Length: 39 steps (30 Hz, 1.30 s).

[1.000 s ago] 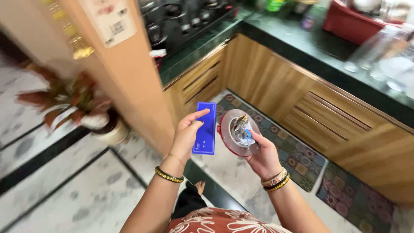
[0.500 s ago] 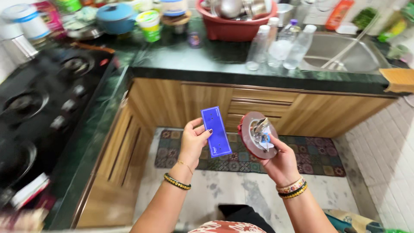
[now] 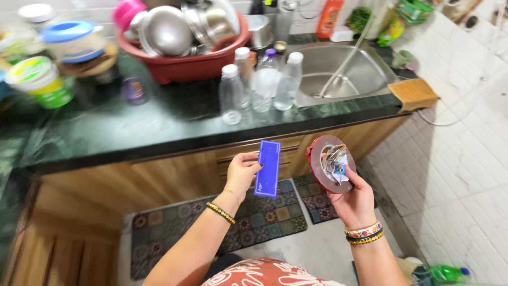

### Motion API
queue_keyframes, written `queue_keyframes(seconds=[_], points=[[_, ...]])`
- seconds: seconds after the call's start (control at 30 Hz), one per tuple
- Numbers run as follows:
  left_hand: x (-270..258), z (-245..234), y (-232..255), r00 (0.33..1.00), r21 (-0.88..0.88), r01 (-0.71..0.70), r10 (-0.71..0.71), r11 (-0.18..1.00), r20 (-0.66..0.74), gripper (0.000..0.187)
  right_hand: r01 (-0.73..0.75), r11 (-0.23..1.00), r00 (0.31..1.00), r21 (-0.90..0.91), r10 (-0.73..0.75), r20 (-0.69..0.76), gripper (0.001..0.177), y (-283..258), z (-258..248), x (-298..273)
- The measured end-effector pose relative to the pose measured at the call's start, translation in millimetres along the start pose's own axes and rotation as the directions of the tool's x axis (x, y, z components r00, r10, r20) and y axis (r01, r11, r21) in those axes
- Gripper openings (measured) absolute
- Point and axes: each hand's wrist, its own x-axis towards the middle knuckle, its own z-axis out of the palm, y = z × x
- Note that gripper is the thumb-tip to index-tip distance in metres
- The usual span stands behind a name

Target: The person wipes a shelf and various decorative objects using a cloth, including lifting and wiping awards and a toy car.

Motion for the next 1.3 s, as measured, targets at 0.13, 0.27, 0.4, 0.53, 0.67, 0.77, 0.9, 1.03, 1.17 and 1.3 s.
queue_keyframes(seconds=[0.13,0.27,0.4,0.53,0.67,0.77,0.9,1.03,1.17,1.3], points=[[102.4,59.9,-27.1,0.992,0.045,-0.037,0.031,0.998,0.123,0.029,0.091,0.995,0.988,0.029,-0.087,-0.13,0.042,-26.0,-29.8,38.3],[184.4,124.3,-48.4,0.961,0.305,-0.193,0.118,0.933,0.249,0.012,0.188,0.979,0.956,0.074,-0.166,-0.242,0.034,-44.7,-62.2,61.1],[241.8,173.6,-48.9,0.905,0.636,-0.425,0.314,0.645,0.286,0.013,0.291,0.941,0.933,0.176,-0.238,-0.269,0.03,-59.9,-74.2,78.1],[306.8,201.1,-46.1,0.795,0.726,-0.592,0.399,0.349,0.456,0.017,0.412,0.902,0.822,0.13,-0.307,-0.479,0.033,-66.0,-55.1,94.5],[354.5,212.1,-51.7,0.811,0.784,-0.573,0.3,0.239,0.502,0.018,0.48,0.873,0.749,0.087,-0.356,-0.559,0.038,-67.7,-31.7,108.5],[365.9,211.7,-59.9,0.842,0.825,-0.53,0.229,0.195,0.488,0.017,0.52,0.851,0.712,0.073,-0.385,-0.587,0.041,-64.7,-21.9,118.0],[361.6,205.4,-72.0,0.844,0.804,-0.526,0.284,0.277,0.455,0.018,0.588,0.8,0.677,0.116,-0.409,-0.612,0.041,-53.9,-17.7,117.9],[345.7,204.5,-68.7,0.727,0.754,-0.649,0.37,0.098,0.578,0.016,0.631,0.773,0.608,0.064,-0.442,-0.66,0.042,-42.4,-12.4,100.7],[300.1,225.2,-51.1,0.589,0.598,-0.791,0.429,0.133,0.685,0.026,0.697,0.714,0.561,0.07,-0.481,-0.674,0.042,-28.0,-4.8,65.7],[191.5,275.8,-28.9,0.5,0.261,-0.414,-0.022,0.872,0.866,0.026,0.769,0.64,0.458,-0.003,-0.553,-0.696,0.045,-3.6,4.7,7.6]])
